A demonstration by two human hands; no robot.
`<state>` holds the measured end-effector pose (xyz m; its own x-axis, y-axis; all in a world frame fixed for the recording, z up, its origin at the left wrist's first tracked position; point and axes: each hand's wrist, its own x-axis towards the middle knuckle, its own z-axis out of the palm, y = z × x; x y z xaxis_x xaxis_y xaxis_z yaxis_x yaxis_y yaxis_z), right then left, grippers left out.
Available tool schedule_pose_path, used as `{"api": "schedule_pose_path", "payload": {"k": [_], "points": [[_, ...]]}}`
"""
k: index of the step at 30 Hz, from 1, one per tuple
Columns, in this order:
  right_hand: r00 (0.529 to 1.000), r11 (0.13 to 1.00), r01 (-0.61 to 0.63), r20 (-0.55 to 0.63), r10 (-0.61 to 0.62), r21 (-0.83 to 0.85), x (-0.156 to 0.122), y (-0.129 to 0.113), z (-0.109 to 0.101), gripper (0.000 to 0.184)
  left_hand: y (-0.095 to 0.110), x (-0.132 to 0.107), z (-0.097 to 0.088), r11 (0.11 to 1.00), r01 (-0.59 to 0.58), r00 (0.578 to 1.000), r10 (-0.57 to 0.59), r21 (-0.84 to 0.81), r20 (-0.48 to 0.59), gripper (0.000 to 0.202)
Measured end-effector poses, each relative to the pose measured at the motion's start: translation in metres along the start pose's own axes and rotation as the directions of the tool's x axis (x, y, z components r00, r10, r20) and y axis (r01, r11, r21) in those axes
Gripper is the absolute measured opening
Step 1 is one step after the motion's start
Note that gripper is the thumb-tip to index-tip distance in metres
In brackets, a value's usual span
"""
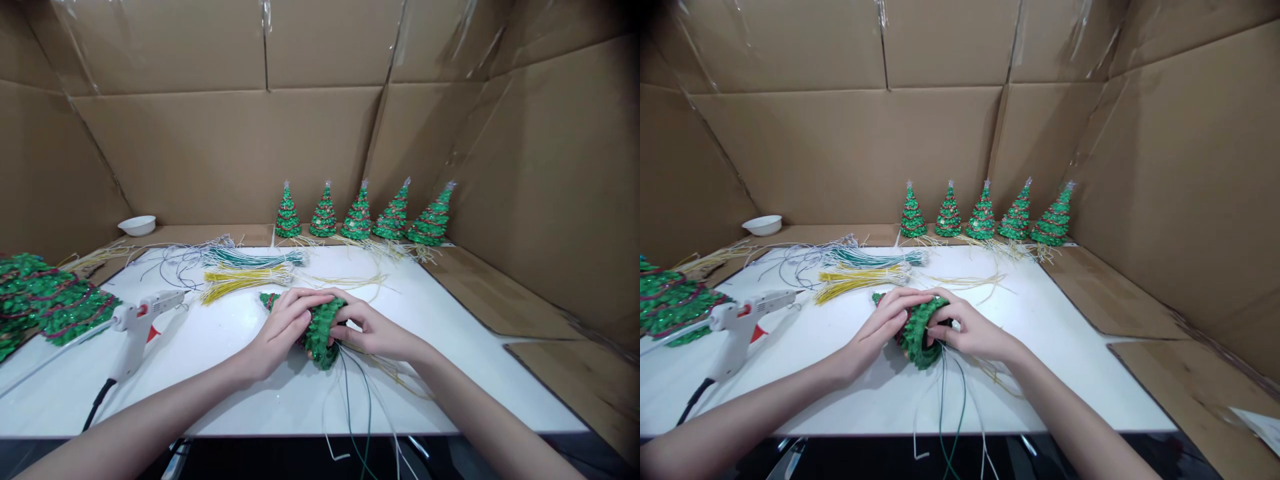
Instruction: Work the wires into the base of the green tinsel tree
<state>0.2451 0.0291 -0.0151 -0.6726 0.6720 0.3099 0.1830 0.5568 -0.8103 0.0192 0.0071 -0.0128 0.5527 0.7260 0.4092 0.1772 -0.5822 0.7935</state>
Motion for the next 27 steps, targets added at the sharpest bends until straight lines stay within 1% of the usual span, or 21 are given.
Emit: {"api": "schedule_pose_path", "payload": {"k": [5, 13, 17, 22, 27], "points": [[1.0, 1.0, 0.012, 0.01, -0.012, -0.022, -0.001, -0.001, -0.001, 0.038, 0.0, -0.001, 0.001, 1.0, -0.017, 1.0, 0.017, 0.003, -0.007, 0.039], [1.0, 0.998, 0.027, 0.014, -0.027, -0.054, 0.001, -0.01, 0.0, 0.039, 0.002, -0.001, 0.001, 0.999, -0.014, 1.0, 0.015, 0.042, -0.015, 0.038], [0.999, 0.998, 0.029, 0.016, -0.028, -0.063, 0.0, -0.012, -0.001, 0.036, 0.0, -0.002, 0.002, 0.999, -0.025, 1.0, 0.025, 0.029, -0.014, 0.038], [0.999, 0.998, 0.017, 0.042, -0.014, -0.067, -0.001, -0.012, -0.003, 0.037, -0.001, -0.003, 0.001, 0.999, -0.037, 0.999, 0.037, 0.01, -0.013, 0.038], [0.998, 0.998, 0.031, 0.062, -0.028, -0.048, 0.0, -0.012, -0.005, 0.033, -0.001, -0.002, 0.001, 0.999, -0.041, 0.999, 0.041, 0.015, -0.018, 0.038]]}}
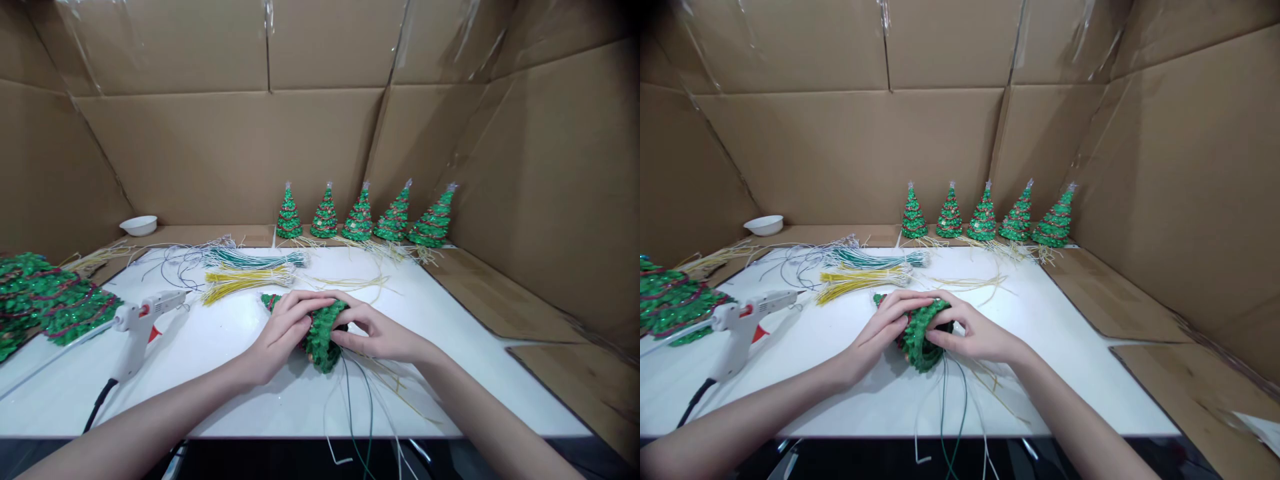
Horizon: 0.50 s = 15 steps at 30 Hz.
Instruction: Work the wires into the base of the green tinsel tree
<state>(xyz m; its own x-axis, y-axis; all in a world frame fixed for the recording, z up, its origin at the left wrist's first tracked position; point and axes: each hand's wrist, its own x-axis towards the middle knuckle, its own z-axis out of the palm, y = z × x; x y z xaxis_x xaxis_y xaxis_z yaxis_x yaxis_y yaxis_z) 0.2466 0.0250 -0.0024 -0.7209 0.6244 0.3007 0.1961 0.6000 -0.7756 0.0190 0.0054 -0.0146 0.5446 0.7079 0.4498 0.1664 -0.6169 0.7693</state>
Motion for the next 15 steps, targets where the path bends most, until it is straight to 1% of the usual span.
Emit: {"api": "schedule_pose_path", "payload": {"k": [3, 8, 11, 15], "points": [[1.0, 1.0, 0.004, 0.022, -0.004, 0.003, -0.0001, 0.0002, -0.0014, 0.03, -0.0005, -0.0001, -0.0004, 1.0, 0.004, 1.0, -0.004, 0.006, 0.002, 0.038], [0.999, 1.0, 0.022, 0.026, -0.022, 0.023, -0.0022, 0.0024, -0.0031, 0.026, -0.0006, -0.001, -0.0007, 1.0, -0.007, 1.0, 0.007, 0.014, 0.001, 0.037], [0.999, 0.999, 0.015, 0.045, -0.017, 0.047, -0.0026, 0.002, -0.0043, 0.027, 0.0011, -0.0004, -0.0004, 1.0, -0.011, 1.0, 0.011, 0.019, -0.003, 0.037], [0.996, 0.996, -0.023, 0.083, 0.016, 0.082, -0.0019, -0.0008, -0.0081, 0.034, 0.0023, 0.0001, 0.0001, 1.0, -0.023, 1.0, 0.023, 0.017, -0.008, 0.036]]}}
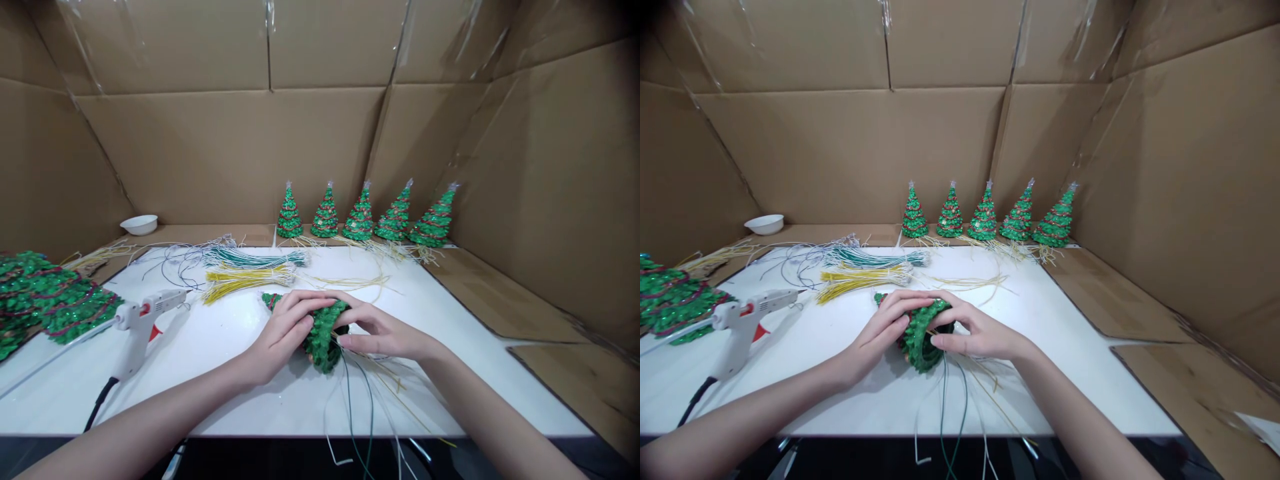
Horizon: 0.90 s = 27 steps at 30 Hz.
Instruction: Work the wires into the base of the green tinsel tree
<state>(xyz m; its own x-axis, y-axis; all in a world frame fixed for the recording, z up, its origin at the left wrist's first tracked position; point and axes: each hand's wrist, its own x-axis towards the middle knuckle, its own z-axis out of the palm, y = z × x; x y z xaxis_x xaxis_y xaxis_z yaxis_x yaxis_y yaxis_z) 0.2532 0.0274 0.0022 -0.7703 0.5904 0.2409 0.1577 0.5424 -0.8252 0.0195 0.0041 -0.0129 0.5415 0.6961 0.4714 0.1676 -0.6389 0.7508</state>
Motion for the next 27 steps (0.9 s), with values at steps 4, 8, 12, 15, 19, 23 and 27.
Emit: {"api": "schedule_pose_path", "payload": {"k": [4, 8, 12, 15, 19, 23, 27], "points": [[0.999, 0.998, -0.018, 0.039, 0.015, 0.063, 0.0, -0.001, -0.004, 0.037, -0.002, -0.001, 0.0, 1.0, -0.001, 1.0, 0.001, 0.0, 0.006, 0.036], [0.999, 0.989, -0.029, 0.04, 0.024, 0.147, -0.002, 0.0, -0.007, 0.035, -0.002, -0.002, 0.0, 1.0, 0.001, 1.0, -0.001, 0.003, 0.007, 0.036], [0.999, 0.973, -0.03, 0.025, 0.024, 0.23, -0.004, 0.003, -0.007, 0.032, -0.002, -0.002, 0.0, 1.0, 0.009, 1.0, -0.009, 0.005, 0.005, 0.037], [0.999, 0.968, -0.018, 0.048, 0.006, 0.251, -0.005, 0.005, -0.008, 0.03, -0.004, -0.002, 0.001, 1.0, -0.011, 1.0, 0.011, 0.002, -0.011, 0.038], [0.997, 0.968, 0.004, 0.073, -0.023, 0.252, -0.007, 0.008, -0.01, 0.03, -0.005, -0.003, 0.001, 1.0, -0.017, 1.0, 0.017, -0.003, -0.015, 0.037], [0.992, 0.958, 0.046, 0.103, -0.078, 0.283, -0.007, 0.011, -0.011, 0.034, -0.005, -0.003, 0.001, 1.0, -0.018, 1.0, 0.018, -0.019, -0.015, 0.036], [0.989, 0.95, 0.051, 0.117, -0.09, 0.307, -0.006, 0.011, -0.011, 0.036, -0.006, -0.003, 0.002, 0.999, -0.028, 0.999, 0.028, -0.026, -0.021, 0.036]]}}
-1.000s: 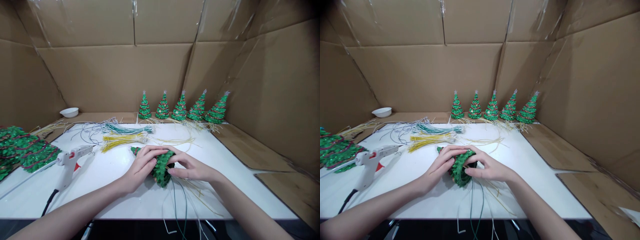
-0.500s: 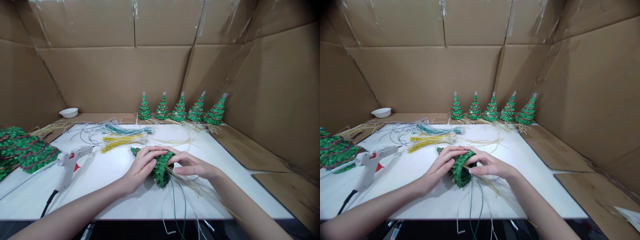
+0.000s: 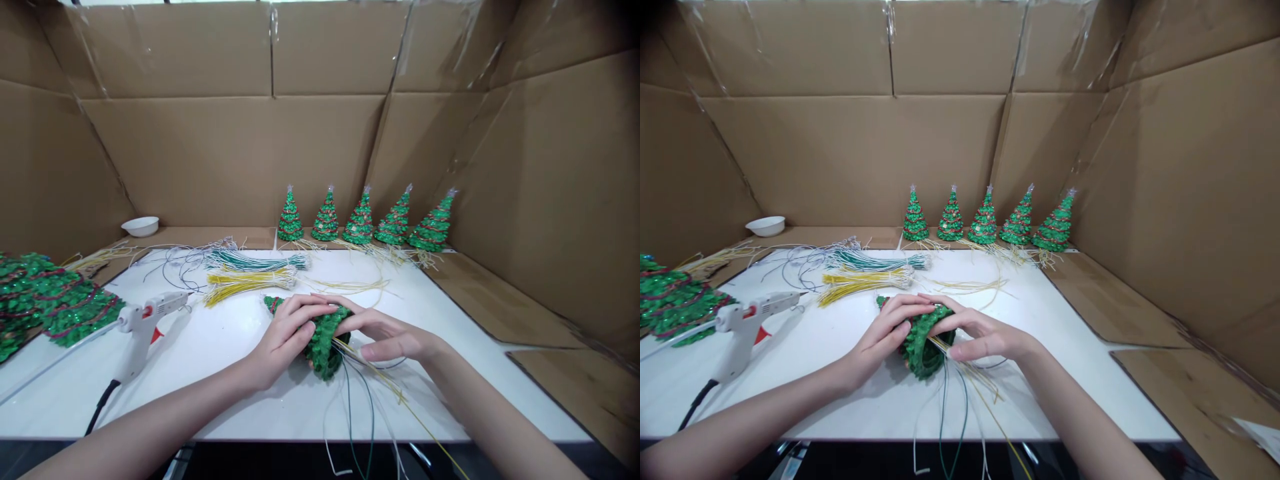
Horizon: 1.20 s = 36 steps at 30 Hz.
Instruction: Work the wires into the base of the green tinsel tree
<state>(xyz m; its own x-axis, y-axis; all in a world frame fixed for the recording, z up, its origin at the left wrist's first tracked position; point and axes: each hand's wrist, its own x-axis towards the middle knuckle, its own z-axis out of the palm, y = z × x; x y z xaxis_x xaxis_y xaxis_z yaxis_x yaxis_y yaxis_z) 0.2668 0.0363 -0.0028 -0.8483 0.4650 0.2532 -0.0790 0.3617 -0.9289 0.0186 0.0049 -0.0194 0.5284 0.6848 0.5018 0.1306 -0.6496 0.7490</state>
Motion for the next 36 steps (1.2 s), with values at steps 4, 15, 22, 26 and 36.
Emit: {"api": "schedule_pose_path", "payload": {"k": [4, 15, 22, 26, 36], "points": [[1.0, 0.999, 0.019, 0.017, -0.019, 0.026, 0.0009, -0.0024, 0.0006, 0.036, -0.0005, -0.0002, 0.0, 1.0, 0.0, 1.0, 0.0, 0.007, -0.001, 0.036], [0.997, 0.997, 0.039, 0.059, -0.043, 0.067, -0.0006, 0.0065, -0.003, 0.041, 0.001, 0.0009, -0.0002, 1.0, -0.01, 1.0, 0.01, -0.004, 0.003, 0.035], [0.991, 0.998, 0.054, 0.121, -0.059, 0.042, -0.0001, 0.0041, -0.0043, 0.045, 0.0004, 0.0005, -0.0014, 1.0, -0.011, 1.0, 0.011, -0.018, 0.007, 0.035], [0.991, 0.998, 0.052, 0.12, -0.057, 0.043, -0.0005, 0.0033, -0.0044, 0.042, 0.0009, 0.0001, -0.0018, 1.0, -0.008, 1.0, 0.008, -0.027, 0.02, 0.035], [0.996, 0.997, 0.04, 0.073, -0.044, 0.064, 0.0002, 0.0056, -0.0048, 0.039, 0.0002, -0.0006, -0.0019, 1.0, -0.015, 1.0, 0.015, -0.005, 0.016, 0.036]]}}
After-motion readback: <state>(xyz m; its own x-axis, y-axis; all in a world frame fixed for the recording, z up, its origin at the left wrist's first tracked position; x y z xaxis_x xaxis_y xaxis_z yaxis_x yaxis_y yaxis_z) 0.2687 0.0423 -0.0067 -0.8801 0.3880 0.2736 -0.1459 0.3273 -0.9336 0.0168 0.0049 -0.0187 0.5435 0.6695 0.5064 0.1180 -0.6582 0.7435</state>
